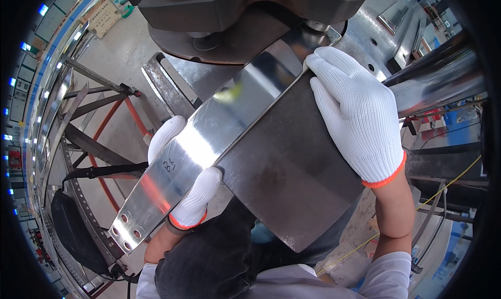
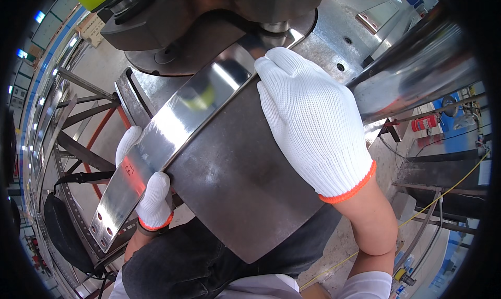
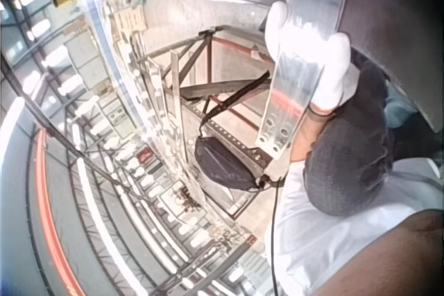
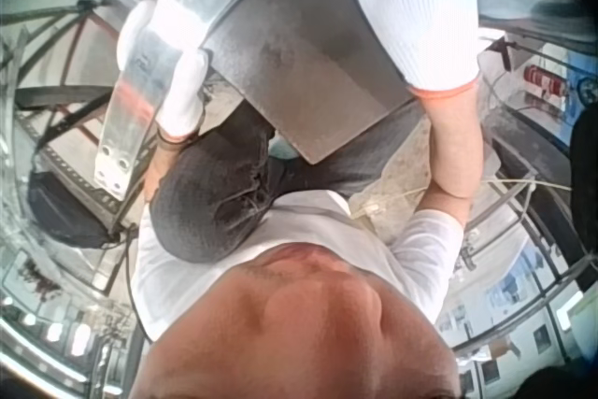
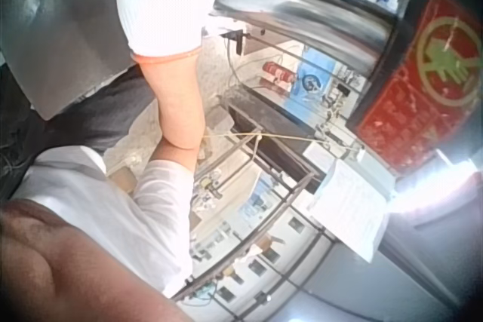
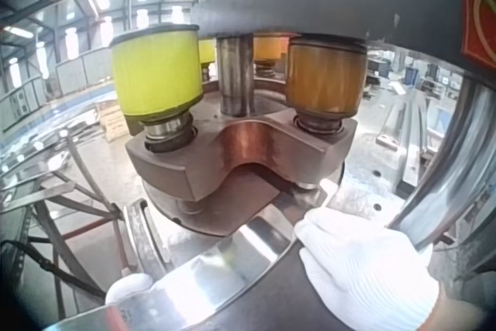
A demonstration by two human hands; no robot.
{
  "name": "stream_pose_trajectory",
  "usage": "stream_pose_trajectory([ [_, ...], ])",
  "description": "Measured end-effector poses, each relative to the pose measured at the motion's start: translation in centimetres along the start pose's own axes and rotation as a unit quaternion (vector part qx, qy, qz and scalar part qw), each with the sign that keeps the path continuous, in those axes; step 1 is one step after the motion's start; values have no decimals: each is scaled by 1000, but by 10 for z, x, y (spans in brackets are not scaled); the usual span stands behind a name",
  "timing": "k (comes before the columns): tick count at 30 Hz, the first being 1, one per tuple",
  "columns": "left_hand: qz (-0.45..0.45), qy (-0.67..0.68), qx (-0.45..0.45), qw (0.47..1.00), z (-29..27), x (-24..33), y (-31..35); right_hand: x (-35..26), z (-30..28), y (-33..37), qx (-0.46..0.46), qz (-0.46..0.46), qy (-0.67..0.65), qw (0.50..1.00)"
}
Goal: The person positions a metal sheet under a press brake and bends it along a straight edge. They repeatedly reposition the sheet to bend different sections, using gloved hands to hold and align the material during each press cycle.
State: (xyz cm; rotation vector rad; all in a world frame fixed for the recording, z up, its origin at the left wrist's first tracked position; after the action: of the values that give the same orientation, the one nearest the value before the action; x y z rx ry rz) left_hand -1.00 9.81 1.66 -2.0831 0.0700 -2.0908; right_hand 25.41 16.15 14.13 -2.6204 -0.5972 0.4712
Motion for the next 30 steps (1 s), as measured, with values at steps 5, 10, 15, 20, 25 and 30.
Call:
stream_pose_trajectory([
  [5, 0, 30, 9, 1000, 4, -1, 0, 0, -2, 0, -1, -6, 8, 1000],
  [10, 6, 9, 8, 1000, 0, 1, -1, -1, 0, -1, -4, 1, -5, 1000],
  [15, 10, 13, 11, 1000, 1, 0, -1, 0, 0, 1, 8, -6, -6, 1000],
  [20, 10, 72, 39, 997, -7, -9, 7, 0, -2, 0, 4, -1, -26, 1000],
  [25, 23, 32, 99, 994, -30, -21, 21, 0, -2, 1, 10, -7, -22, 1000],
  [30, 21, 61, 113, 991, -35, -22, 21, -1, -3, 2, 2, -3, -29, 1000],
])
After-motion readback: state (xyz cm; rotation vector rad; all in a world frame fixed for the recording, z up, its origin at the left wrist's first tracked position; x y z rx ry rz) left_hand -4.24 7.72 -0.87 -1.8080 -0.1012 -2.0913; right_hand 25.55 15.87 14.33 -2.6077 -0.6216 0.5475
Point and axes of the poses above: each hand's wrist, its own y-axis away from the middle knuckle, its own z-axis out of the palm, x = y × z, the point moved 10 cm from there along -y, towards the middle knuckle, and after that the axes turned 9 degrees about -y, right-handed, at the moved point
